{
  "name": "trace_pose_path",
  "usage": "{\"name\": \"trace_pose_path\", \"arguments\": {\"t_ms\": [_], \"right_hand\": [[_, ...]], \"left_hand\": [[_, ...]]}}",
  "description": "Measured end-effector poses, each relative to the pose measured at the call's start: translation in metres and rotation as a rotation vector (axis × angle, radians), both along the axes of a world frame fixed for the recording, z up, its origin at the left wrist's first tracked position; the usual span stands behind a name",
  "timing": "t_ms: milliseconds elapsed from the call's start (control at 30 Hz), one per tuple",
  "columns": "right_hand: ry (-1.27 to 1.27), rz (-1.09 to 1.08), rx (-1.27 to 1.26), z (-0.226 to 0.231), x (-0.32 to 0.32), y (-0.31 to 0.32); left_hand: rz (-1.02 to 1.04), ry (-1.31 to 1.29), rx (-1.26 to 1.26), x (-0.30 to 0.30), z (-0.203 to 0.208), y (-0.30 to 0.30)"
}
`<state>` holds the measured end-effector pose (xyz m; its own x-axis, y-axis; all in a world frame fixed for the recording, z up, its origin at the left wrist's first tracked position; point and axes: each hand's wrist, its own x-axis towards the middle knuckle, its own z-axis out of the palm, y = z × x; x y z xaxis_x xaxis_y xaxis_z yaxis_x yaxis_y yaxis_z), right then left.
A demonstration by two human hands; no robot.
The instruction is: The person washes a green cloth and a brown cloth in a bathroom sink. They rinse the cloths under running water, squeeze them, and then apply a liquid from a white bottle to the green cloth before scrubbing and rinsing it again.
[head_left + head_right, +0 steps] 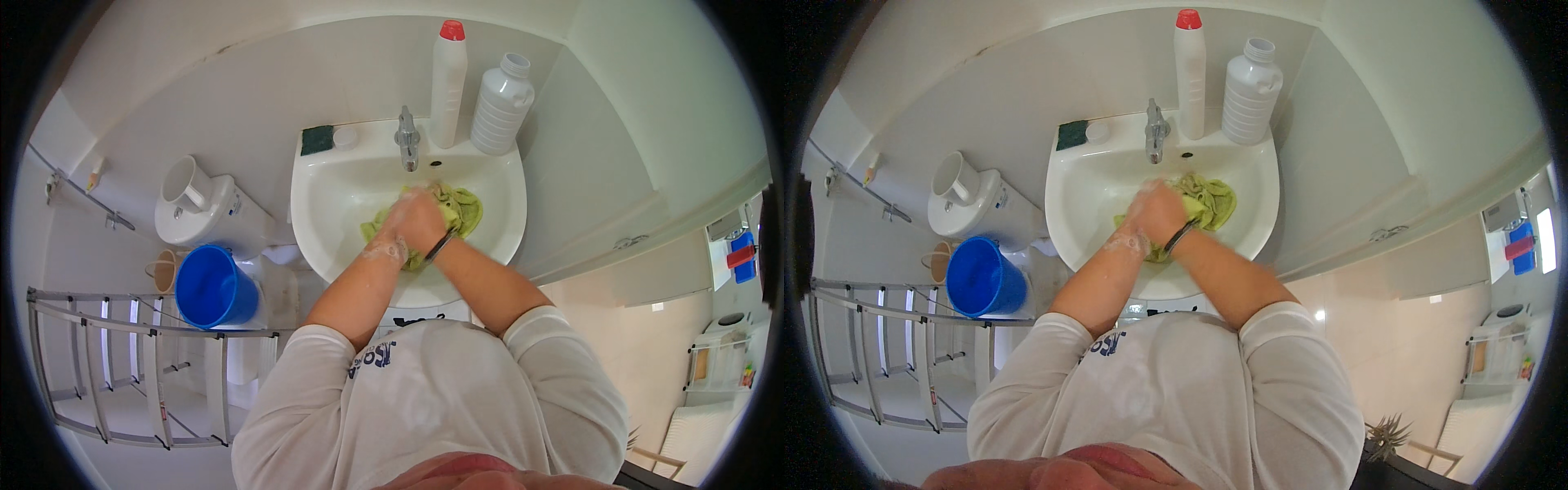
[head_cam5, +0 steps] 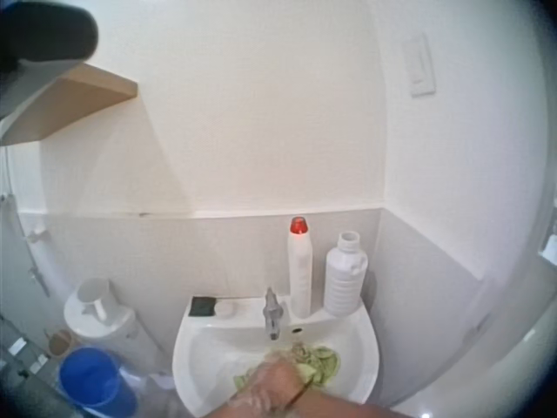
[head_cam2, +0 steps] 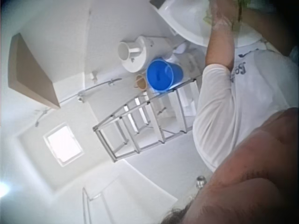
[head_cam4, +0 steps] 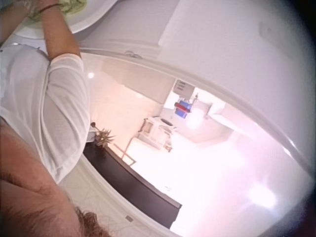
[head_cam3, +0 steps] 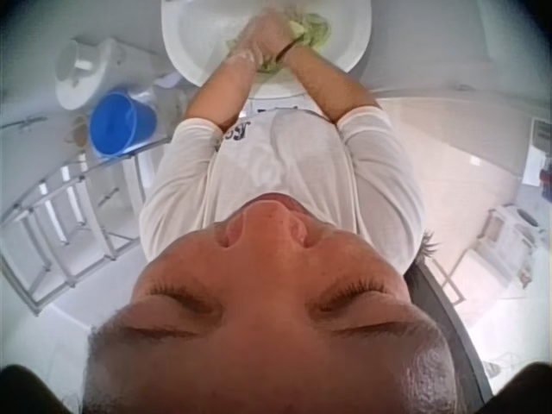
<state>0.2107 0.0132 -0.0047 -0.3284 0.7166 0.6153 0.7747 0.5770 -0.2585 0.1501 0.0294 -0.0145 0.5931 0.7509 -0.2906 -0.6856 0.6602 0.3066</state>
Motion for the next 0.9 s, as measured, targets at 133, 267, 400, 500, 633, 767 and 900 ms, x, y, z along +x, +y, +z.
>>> {"name": "trace_pose_path", "arguments": {"t_ms": [133, 267, 400, 500, 633, 767, 900], "right_hand": [[-0.105, 0.161, 0.225, 0.015, -0.013, -0.015], [-0.047, -0.163, -0.048, 0.009, 0.023, 0.015], [-0.068, -0.195, -0.153, 0.006, 0.018, 0.004], [-0.032, 0.014, -0.16, 0.012, -0.01, -0.02], [-0.013, -0.241, -0.216, 0.019, 0.017, 0.006], [-0.127, -0.087, -0.118, 0.022, 0.071, 0.031], [0.19, 0.181, -0.62, 0.059, 0.052, 0.026]], "left_hand": [[-0.004, 0.041, 0.01, -0.005, -0.001, -0.001], [0.022, 0.116, 0.018, -0.002, 0.002, -0.006], [-0.003, 0.061, 0.02, 0.0, -0.006, -0.003], [-0.029, 0.049, 0.023, 0.001, -0.005, 0.002], [-0.012, 0.176, 0.054, -0.001, 0.023, -0.009], [-0.003, 1.015, 0.59, -0.021, 0.034, -0.005], [-0.135, 1.245, 1.421, -0.035, 0.057, 0.006]]}}
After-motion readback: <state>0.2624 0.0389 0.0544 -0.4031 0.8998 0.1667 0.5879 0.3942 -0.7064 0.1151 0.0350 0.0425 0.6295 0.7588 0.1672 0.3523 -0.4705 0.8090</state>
